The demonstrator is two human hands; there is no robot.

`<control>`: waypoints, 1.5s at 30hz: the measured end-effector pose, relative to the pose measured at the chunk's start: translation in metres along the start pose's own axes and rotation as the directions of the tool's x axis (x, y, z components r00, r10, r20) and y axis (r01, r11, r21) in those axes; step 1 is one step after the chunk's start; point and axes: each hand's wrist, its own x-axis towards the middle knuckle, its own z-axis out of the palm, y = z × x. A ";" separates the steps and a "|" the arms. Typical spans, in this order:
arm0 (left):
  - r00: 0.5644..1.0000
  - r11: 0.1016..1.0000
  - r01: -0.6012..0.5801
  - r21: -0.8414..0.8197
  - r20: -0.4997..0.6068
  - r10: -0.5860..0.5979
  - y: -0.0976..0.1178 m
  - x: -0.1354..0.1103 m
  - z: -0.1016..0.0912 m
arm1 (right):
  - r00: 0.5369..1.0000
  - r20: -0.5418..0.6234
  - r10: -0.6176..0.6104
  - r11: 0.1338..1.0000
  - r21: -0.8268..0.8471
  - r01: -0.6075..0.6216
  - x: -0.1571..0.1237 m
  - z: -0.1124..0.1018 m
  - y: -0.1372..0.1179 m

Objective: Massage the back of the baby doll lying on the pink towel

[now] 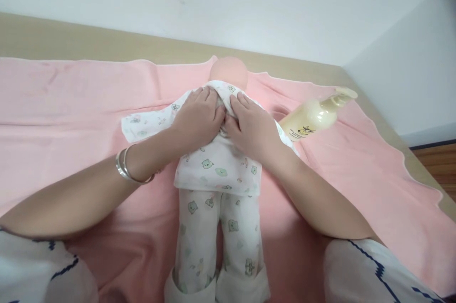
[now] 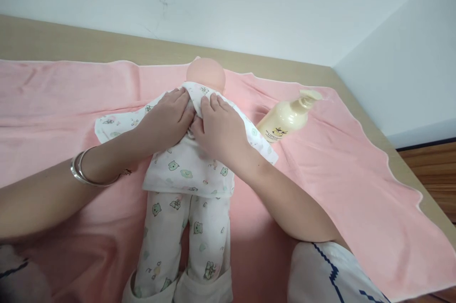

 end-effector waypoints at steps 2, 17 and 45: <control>1.000 1.000 0.031 0.001 0.000 -0.031 0.009 -0.007 0.000 | 0.999 0.045 0.025 0.999 0.038 -0.027 0.008 -0.002 0.006; 0.998 0.990 0.021 -0.138 -0.056 -0.029 -0.006 0.005 0.003 | 0.998 -0.048 -0.048 0.997 -0.065 0.045 -0.018 0.005 -0.014; 0.975 0.963 0.121 -0.242 -0.152 -0.161 -0.007 0.002 0.020 | 0.999 -0.015 -0.032 0.990 0.134 0.034 -0.004 0.005 0.001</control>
